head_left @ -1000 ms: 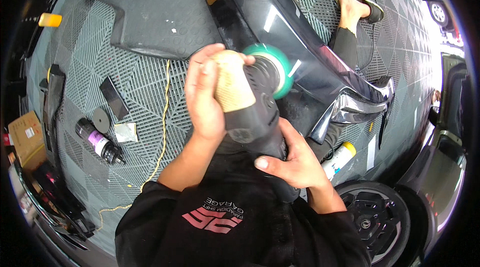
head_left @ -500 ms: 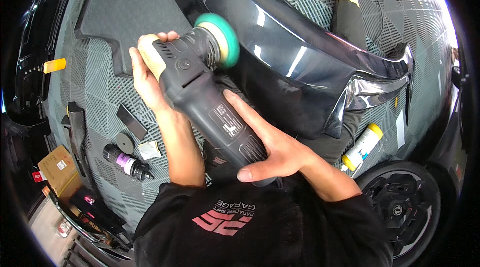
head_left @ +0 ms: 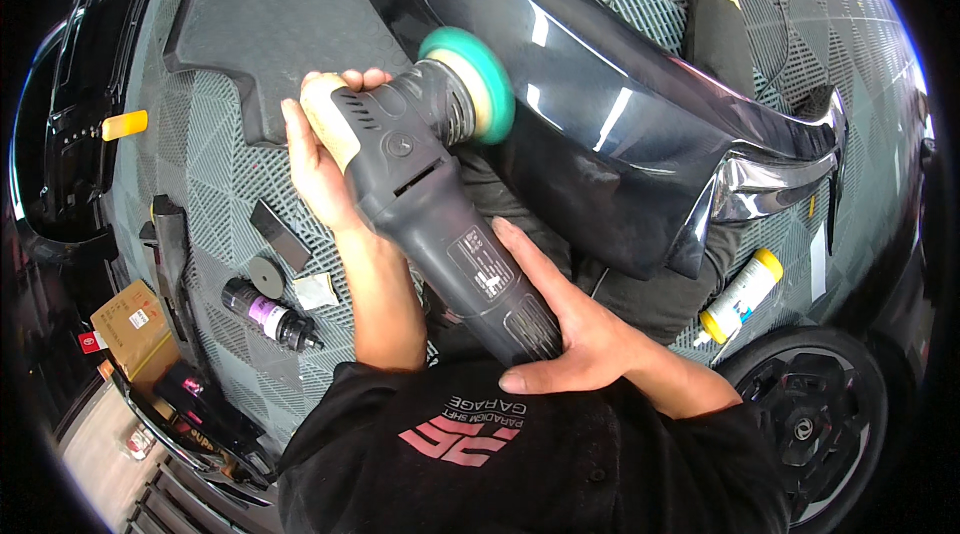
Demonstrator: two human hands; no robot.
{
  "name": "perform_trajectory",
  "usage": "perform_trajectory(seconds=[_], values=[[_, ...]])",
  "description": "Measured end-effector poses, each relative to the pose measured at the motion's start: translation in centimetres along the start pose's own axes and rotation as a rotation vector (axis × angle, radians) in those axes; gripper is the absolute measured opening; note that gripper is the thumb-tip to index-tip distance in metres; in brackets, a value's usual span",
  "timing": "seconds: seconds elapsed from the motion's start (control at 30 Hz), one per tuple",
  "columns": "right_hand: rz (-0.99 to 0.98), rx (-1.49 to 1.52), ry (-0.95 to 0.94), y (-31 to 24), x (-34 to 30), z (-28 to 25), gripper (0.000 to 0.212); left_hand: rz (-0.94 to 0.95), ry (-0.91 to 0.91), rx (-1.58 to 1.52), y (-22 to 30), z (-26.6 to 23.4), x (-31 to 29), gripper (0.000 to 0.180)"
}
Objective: The person uses a rotary polisher with a green pad to polish a detached black car bumper resting on a gray interlocking mat. They move the tool across the bumper surface in overlapping passes, occasionally adjusting their position and the tool angle to cover different areas.
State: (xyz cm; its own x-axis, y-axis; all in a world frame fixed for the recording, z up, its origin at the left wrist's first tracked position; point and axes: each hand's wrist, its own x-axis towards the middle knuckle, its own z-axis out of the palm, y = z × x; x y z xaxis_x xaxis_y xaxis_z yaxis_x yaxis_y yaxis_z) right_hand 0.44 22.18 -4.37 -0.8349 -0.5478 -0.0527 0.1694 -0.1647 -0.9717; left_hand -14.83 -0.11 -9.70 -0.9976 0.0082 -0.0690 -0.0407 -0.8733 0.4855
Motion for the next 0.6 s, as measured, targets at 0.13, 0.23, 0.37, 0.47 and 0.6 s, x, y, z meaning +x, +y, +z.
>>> perform_trajectory(seconds=[0.13, 0.23, 0.37, 0.47, 0.6], values=[[0.037, -0.067, 0.022, 0.2, 2.2, -0.6, 0.120, -0.017, -0.019, 0.033, 1.0, -0.9, 2.1, 0.046], [0.059, -0.007, 0.050, 0.7, 4.3, -0.4, 0.119, -0.020, -0.001, 0.071, 1.9, -1.8, 4.1, 0.045], [0.034, 0.049, 0.093, 1.9, 6.9, 0.1, 0.120, -0.012, 0.006, 0.147, 2.7, -3.5, 6.2, 0.044], [0.024, 0.069, 0.126, 2.6, 8.5, 0.5, 0.120, 0.000, 0.063, 0.214, 3.5, -4.6, 8.0, 0.044], [-0.039, 0.086, 0.164, 3.4, 10.0, 0.8, 0.117, -0.031, -0.053, 0.106, 3.6, -5.3, 9.4, 0.043]])
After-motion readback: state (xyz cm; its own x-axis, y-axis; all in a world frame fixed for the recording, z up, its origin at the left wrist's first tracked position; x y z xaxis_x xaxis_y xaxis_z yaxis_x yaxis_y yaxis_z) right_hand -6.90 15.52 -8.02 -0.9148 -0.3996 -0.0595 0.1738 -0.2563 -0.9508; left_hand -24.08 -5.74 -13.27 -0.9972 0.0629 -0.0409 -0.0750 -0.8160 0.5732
